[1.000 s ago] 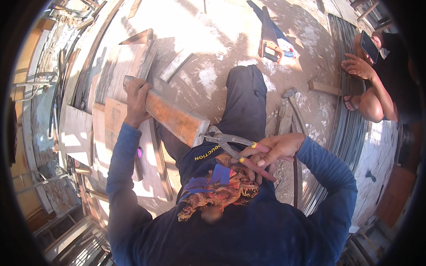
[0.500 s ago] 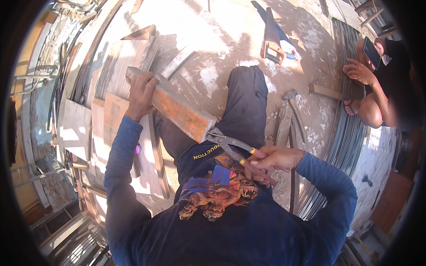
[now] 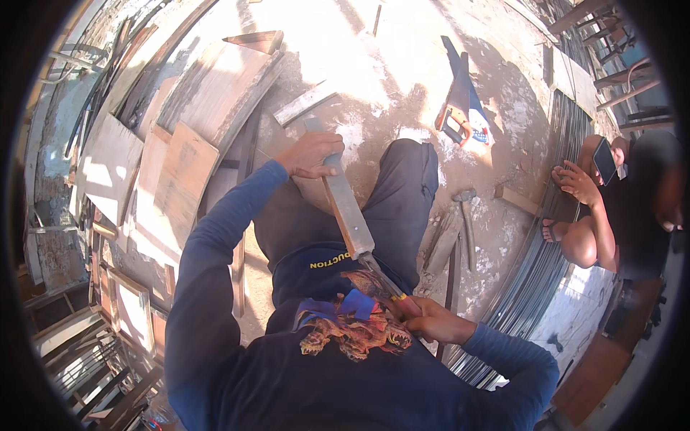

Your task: The person constructs a small wooden box by hammering pieces of wood together, using pliers to position a component, and fitting the sides together on a concrete floor.

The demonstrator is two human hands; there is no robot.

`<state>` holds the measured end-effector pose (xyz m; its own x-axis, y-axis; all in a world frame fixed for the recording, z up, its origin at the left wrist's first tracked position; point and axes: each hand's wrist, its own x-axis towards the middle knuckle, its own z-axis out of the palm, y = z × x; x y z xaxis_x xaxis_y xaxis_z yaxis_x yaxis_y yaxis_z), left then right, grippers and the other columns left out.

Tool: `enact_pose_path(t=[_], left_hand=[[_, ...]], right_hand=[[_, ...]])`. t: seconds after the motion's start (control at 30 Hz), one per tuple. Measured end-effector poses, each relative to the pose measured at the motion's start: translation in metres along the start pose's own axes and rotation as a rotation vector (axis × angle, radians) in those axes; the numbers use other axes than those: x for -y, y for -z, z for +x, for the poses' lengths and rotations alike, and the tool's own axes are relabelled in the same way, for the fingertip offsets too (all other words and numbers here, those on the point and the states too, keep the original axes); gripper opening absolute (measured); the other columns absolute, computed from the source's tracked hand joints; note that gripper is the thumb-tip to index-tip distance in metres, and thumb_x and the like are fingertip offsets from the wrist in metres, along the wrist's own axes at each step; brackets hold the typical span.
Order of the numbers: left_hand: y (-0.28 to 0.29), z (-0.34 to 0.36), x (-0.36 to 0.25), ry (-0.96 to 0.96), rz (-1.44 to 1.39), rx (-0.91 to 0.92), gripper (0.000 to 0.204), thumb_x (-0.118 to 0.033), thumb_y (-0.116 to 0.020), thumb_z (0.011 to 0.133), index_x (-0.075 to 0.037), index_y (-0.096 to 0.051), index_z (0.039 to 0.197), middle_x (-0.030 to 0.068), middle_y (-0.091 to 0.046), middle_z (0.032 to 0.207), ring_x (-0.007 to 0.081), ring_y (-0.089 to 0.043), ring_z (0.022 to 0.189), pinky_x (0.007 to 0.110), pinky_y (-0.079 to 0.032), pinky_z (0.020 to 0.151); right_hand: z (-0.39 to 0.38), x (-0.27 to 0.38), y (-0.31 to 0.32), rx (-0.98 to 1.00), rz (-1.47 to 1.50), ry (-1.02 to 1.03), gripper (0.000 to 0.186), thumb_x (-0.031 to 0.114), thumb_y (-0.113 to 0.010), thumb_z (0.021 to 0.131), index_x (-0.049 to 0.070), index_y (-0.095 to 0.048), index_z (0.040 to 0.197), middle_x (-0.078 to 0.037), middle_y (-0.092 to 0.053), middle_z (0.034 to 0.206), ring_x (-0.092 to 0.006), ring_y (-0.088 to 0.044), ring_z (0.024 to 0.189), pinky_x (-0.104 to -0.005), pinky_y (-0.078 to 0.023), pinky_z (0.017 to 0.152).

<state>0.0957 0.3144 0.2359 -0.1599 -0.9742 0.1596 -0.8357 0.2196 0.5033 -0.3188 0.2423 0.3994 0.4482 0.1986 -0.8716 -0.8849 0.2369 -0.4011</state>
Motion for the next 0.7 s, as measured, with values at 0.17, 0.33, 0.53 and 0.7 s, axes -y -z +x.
enact_pose_path(t=[0.17,0.33,0.53,0.7], left_hand=[[-0.074,0.013,0.009,0.090,-0.153,-0.306,0.058,-0.060,-0.050,0.087,-0.003,-0.060,0.084,0.0199,-0.059,0.079,0.0400,-0.059,0.082,0.049,-0.045,0.073],[-0.082,0.009,-0.009,0.265,-0.207,-0.345,0.060,-0.059,-0.045,0.088,-0.003,-0.061,0.075,0.0200,-0.058,0.067,0.0410,-0.059,0.070,0.050,-0.044,0.065],[-0.030,-0.003,0.005,0.426,-0.087,-0.436,0.067,-0.061,-0.045,0.089,-0.002,-0.062,0.063,0.0210,-0.055,0.058,0.0399,-0.057,0.062,0.049,-0.042,0.061],[-0.010,0.008,0.030,0.518,-0.040,-0.467,0.070,-0.062,-0.044,0.090,-0.002,-0.060,0.058,0.0211,-0.054,0.055,0.0392,-0.055,0.056,0.050,-0.041,0.060]], right_hand=[[-0.002,-0.005,-0.006,-0.007,0.136,-0.015,0.022,0.002,-0.052,0.075,0.001,-0.051,0.097,-0.003,-0.052,0.074,-0.0099,-0.053,0.058,-0.0248,-0.044,0.047],[0.000,-0.013,-0.009,-0.077,0.227,0.072,0.016,-0.003,-0.050,0.069,0.005,-0.041,0.079,-0.005,-0.047,0.072,-0.0153,-0.051,0.056,-0.0278,-0.044,0.047],[0.020,0.003,0.004,-0.039,0.183,0.223,0.015,-0.002,-0.048,0.068,0.004,-0.046,0.082,-0.002,-0.047,0.079,-0.0120,-0.051,0.064,-0.0258,-0.045,0.055],[0.037,0.032,0.021,-0.010,0.133,0.305,0.028,-0.001,-0.050,0.070,-0.001,-0.053,0.099,-0.004,-0.051,0.082,-0.0134,-0.051,0.070,-0.0291,-0.046,0.064]])
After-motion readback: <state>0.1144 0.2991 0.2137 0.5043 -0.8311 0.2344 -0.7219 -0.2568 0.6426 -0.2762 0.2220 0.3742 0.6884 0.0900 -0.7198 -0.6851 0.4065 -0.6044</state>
